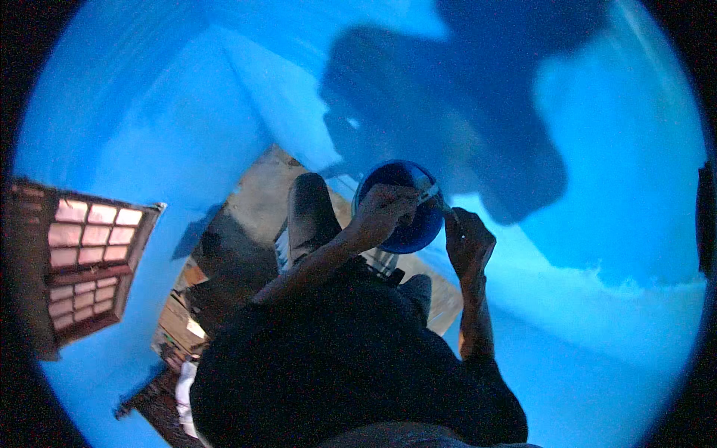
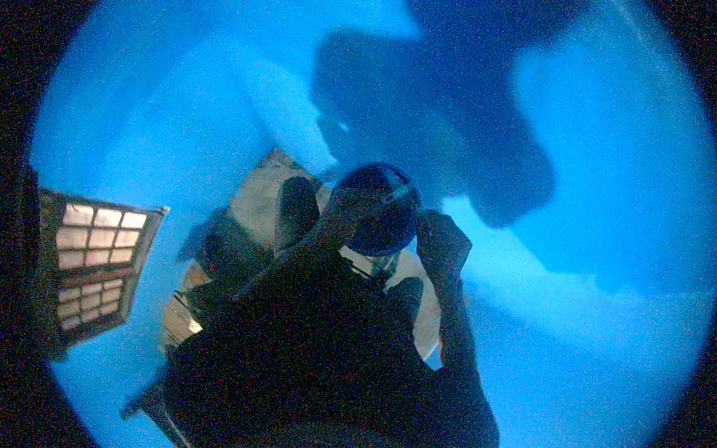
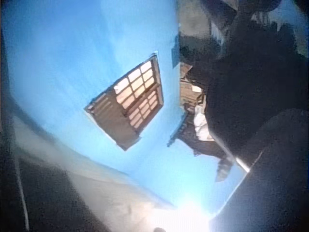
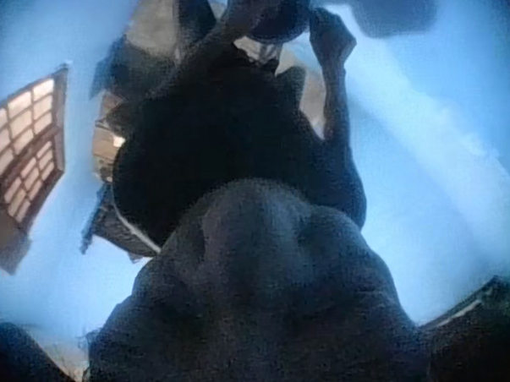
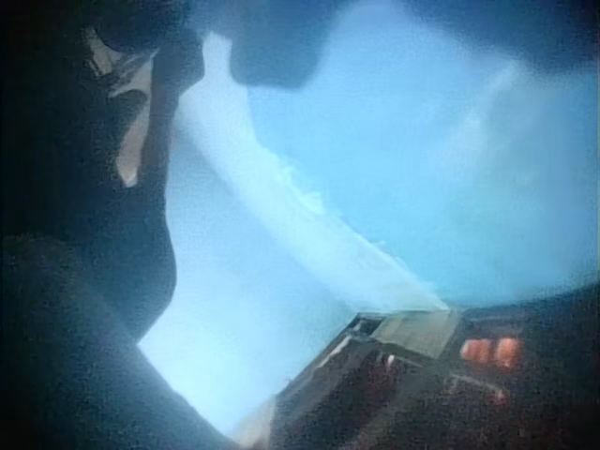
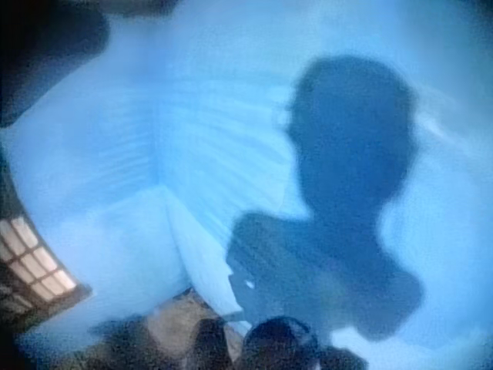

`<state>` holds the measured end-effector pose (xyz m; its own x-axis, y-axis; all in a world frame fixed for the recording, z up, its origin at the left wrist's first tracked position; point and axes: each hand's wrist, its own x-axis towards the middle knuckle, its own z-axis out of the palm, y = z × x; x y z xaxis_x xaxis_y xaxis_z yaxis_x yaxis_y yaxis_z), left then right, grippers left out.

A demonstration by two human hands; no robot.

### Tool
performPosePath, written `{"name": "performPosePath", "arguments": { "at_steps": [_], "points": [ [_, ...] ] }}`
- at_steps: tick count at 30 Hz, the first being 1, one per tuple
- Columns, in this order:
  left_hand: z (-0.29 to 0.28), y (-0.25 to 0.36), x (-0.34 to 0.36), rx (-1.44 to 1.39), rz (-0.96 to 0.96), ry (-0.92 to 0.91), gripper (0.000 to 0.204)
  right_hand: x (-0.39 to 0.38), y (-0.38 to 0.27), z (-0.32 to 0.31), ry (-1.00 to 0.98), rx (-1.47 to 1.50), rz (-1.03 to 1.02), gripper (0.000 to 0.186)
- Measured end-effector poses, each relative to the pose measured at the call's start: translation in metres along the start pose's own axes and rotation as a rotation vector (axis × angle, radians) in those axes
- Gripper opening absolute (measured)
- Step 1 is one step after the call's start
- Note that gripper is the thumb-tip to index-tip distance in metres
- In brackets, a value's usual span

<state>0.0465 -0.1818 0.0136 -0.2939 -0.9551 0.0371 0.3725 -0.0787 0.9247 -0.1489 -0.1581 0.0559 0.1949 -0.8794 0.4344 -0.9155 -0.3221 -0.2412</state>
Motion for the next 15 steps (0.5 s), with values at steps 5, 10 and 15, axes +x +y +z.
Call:
{"name": "performPosePath", "arguments": {
  "at_steps": [5, 10, 15],
  "points": [
    [-0.009, 0.000, -0.014, 0.092, -0.124, 0.054, 0.021, -0.006, -0.004, 0.000, -0.271, 0.172, 0.064, 0.016],
    [-0.018, 0.001, -0.018, 0.642, -0.098, 0.094, 0.023, -0.016, 0.002, 0.039, -0.436, 0.427, 0.121, 0.021],
    [-0.047, -0.027, -0.019, 0.425, 0.007, 0.079, 0.022, -0.032, 0.019, 0.084, -0.320, 0.525, 0.198, 0.021]
  ]
}}
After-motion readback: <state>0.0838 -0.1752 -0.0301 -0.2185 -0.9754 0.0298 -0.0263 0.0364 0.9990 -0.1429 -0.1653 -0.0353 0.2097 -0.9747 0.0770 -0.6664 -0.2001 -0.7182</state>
